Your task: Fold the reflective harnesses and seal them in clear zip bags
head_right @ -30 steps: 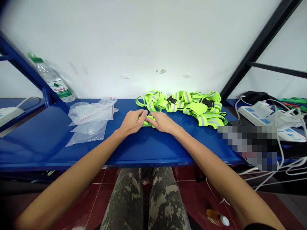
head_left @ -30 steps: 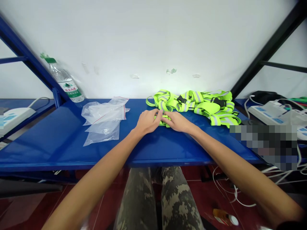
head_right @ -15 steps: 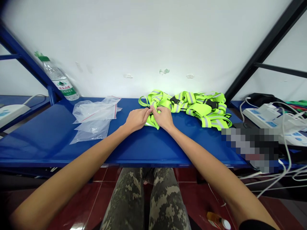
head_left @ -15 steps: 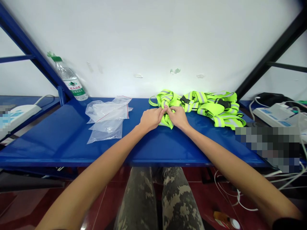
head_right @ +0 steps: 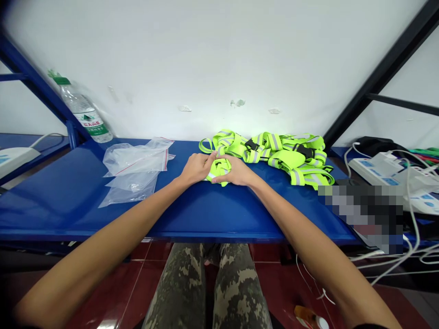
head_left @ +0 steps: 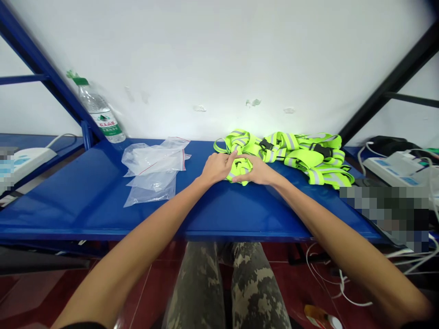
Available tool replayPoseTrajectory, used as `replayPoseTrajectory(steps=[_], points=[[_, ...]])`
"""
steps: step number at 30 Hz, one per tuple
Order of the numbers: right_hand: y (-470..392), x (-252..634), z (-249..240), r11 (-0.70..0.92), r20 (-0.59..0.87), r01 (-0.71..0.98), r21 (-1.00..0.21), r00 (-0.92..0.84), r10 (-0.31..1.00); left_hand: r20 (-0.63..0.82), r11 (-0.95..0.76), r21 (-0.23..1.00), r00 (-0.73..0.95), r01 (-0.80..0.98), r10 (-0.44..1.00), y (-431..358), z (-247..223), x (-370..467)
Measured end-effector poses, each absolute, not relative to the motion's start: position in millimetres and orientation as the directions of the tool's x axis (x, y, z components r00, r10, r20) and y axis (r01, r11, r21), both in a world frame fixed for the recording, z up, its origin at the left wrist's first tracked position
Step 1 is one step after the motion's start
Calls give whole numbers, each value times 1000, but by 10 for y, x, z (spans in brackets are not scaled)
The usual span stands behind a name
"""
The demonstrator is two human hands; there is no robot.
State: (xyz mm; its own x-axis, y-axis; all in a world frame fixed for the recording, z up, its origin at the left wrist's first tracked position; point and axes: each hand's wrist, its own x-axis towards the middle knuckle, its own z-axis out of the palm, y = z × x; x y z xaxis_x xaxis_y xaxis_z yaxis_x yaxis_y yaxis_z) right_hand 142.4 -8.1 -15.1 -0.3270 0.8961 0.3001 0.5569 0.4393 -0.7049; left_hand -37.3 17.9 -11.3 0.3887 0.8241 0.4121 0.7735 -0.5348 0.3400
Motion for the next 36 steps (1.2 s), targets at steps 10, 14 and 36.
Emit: replayPoseTrajectory(steps=[10, 14, 36], points=[[-70, 1255, -171, 335, 262, 480, -811, -214, 941, 489, -495, 393, 280, 774, 826, 84, -122, -367], [-44, 1198, -176, 272, 234, 385, -882, -144, 961, 503, -482, 402, 252, 779, 827, 77, -129, -397], [182, 1032, -292, 57, 79, 234, -970, 87, 993, 465, -40, 368, -146, 929, 873, 408, 19, -1066]])
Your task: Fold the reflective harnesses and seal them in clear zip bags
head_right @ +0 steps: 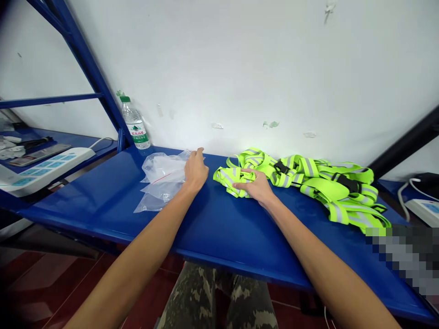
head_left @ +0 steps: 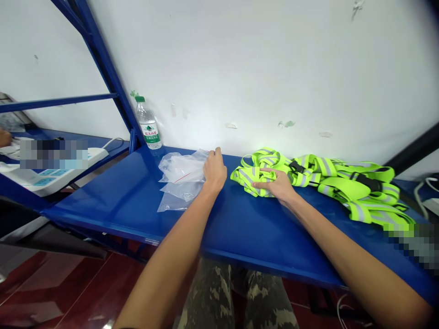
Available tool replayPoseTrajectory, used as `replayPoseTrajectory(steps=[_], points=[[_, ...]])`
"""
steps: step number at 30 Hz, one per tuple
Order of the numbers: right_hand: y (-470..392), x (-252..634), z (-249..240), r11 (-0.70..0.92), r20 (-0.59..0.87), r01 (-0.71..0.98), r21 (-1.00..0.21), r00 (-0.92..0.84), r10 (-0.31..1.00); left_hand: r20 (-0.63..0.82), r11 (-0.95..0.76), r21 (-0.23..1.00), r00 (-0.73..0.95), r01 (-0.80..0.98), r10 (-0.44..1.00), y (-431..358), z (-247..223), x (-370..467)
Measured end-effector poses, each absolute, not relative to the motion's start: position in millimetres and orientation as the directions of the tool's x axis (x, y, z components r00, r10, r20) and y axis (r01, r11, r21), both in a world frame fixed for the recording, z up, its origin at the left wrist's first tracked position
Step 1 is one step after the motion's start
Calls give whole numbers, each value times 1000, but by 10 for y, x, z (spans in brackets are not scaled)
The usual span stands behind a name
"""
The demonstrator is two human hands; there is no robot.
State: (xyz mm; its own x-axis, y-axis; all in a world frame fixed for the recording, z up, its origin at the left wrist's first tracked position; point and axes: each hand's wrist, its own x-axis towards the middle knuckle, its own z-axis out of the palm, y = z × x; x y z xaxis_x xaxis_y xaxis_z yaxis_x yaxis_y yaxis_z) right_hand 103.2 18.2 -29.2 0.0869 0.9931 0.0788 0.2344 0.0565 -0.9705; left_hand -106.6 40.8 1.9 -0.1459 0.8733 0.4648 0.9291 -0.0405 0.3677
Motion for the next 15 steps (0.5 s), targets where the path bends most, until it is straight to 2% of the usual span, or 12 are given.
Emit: replayPoseTrajectory(steps=[6, 9, 15], points=[[70, 1144, -189, 49, 77, 173, -984, 159, 984, 544, 35, 260, -176, 965, 820, 423, 8, -1060], [31, 1150, -151, 33, 54, 137, -990, 154, 987, 504, 76, 277, -213, 958, 837, 470, 4, -1109], [22, 1126, -175, 46, 79, 198, -979, 159, 984, 378, 144, 304, -258, 942, 889, 505, 52, -1188]])
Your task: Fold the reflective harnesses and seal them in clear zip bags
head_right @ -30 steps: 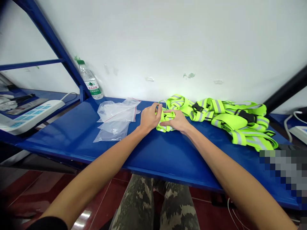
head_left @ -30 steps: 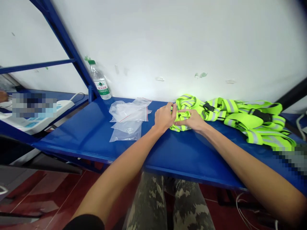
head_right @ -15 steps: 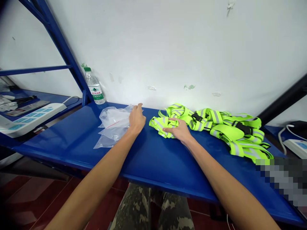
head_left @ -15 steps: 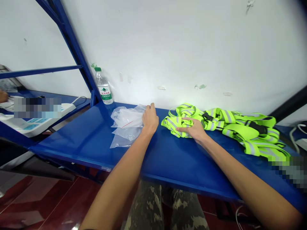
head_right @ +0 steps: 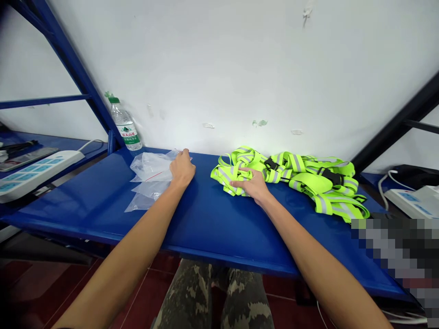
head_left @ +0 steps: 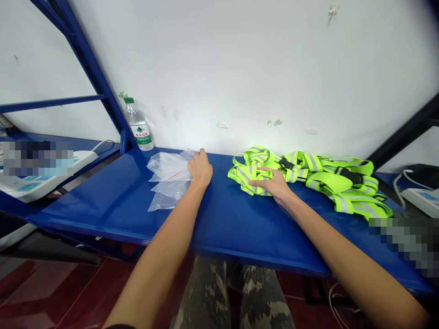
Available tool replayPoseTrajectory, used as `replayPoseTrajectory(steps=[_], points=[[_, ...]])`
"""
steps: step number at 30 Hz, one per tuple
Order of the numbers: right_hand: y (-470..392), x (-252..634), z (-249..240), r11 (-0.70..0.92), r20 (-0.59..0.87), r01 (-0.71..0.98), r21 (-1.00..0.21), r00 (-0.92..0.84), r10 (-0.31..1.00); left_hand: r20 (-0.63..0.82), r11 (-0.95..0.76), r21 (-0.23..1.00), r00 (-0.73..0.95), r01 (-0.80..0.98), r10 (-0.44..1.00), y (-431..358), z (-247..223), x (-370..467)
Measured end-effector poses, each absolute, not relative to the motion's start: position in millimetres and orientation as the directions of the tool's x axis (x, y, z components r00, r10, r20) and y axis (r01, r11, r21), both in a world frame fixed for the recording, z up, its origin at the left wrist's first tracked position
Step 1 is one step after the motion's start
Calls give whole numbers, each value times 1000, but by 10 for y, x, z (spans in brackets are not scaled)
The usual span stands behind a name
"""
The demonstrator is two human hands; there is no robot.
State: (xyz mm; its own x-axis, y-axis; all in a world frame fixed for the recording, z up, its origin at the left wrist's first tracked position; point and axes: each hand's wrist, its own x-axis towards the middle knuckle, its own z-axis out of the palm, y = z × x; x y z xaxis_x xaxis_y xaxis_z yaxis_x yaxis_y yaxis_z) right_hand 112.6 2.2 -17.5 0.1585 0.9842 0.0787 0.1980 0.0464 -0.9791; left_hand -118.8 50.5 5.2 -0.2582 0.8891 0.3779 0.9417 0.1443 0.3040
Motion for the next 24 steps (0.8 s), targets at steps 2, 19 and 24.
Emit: replayPoseTrajectory(steps=[2, 19, 24], points=[[28, 1129, -192, 42, 69, 182, -982, 148, 987, 342, 172, 287, -269, 942, 900, 511, 57, -1196], [10, 1223, -174, 12, 9, -12, -1000, 181, 984, 450, -144, 302, -8, 942, 893, 324, 21, -960], [-44, 1425, -150, -91, -130, -209, -974, 182, 975, 410, -410, 344, 257, 845, 875, 234, -69, -783]])
